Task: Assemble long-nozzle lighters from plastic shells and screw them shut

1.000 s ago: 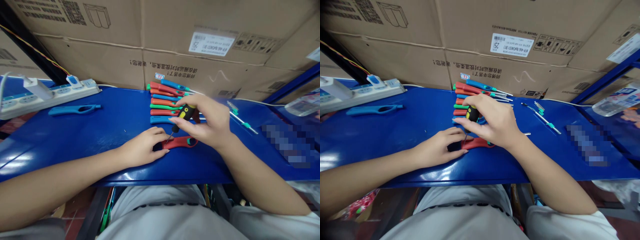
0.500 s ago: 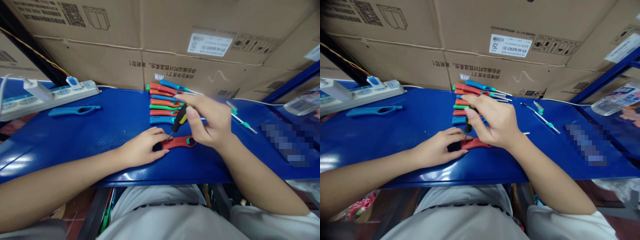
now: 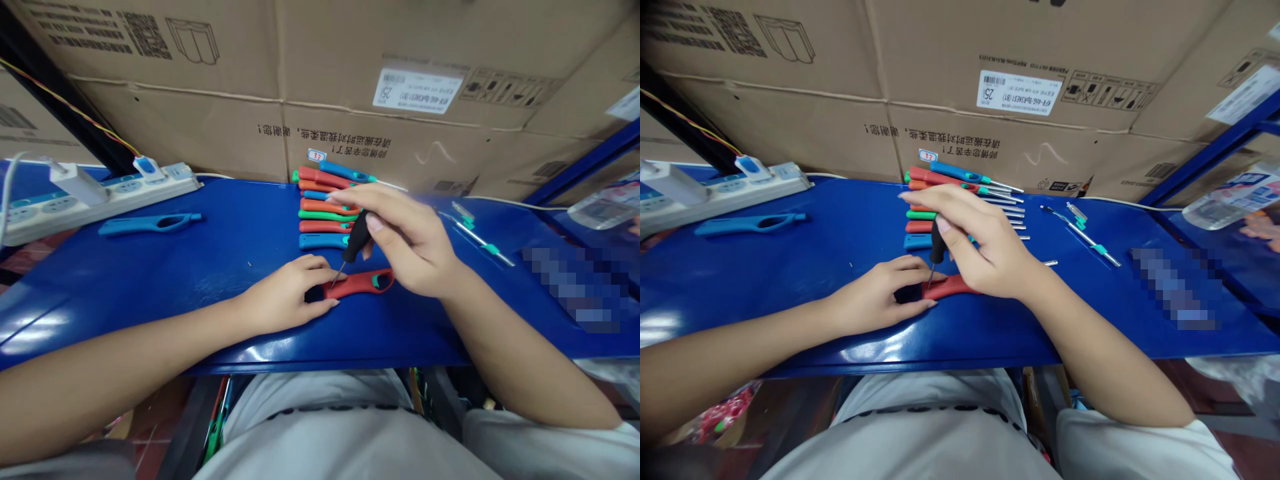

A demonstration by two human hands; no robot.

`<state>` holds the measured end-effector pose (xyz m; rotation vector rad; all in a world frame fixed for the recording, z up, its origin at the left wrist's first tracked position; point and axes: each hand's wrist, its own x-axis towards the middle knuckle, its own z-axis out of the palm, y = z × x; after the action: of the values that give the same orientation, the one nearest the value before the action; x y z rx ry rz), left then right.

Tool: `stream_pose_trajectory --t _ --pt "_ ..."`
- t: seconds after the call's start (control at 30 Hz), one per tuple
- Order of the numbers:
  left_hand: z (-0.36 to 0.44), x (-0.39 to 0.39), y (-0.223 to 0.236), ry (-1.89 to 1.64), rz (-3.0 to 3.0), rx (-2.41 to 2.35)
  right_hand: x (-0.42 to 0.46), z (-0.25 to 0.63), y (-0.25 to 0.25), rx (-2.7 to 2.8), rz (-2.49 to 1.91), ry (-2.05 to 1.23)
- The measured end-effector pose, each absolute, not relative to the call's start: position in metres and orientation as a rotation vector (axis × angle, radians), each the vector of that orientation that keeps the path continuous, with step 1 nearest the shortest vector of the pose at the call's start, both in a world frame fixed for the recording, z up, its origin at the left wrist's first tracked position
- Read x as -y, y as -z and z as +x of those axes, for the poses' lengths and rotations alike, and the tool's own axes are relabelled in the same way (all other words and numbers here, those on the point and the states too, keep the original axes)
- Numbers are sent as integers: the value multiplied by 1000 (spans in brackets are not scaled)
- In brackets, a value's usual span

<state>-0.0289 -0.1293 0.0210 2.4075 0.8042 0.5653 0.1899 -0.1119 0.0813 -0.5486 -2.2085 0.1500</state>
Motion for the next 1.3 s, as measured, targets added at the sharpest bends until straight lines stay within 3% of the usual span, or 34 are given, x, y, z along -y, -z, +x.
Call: stream_pose_trajectory --t 0.1,0.3,0.5,0.7,0.9,1.1,1.3 --pt "-29 129 -20 -571 2407 -811 112 187 -79 2180 -606 -287" --pt "-30 129 -17 -584 2437 -823 114 189 -74 2087 -526 318" --pt "-29 129 -20 -567 2435 -808 117 186 -76 2198 -574 -324" --pt "-28 129 -18 -576 2438 -818 114 190 -75 2148 -554 199" --pt "-28 129 -21 -560 2426 -822 116 186 -76 2218 -624 -339" --pt "-29 129 -17 -568 2444 -814 114 189 -71 2117 -562 264" --pt "-29 128 -18 -562 2448 -804 115 186 -70 2165 -556 -308"
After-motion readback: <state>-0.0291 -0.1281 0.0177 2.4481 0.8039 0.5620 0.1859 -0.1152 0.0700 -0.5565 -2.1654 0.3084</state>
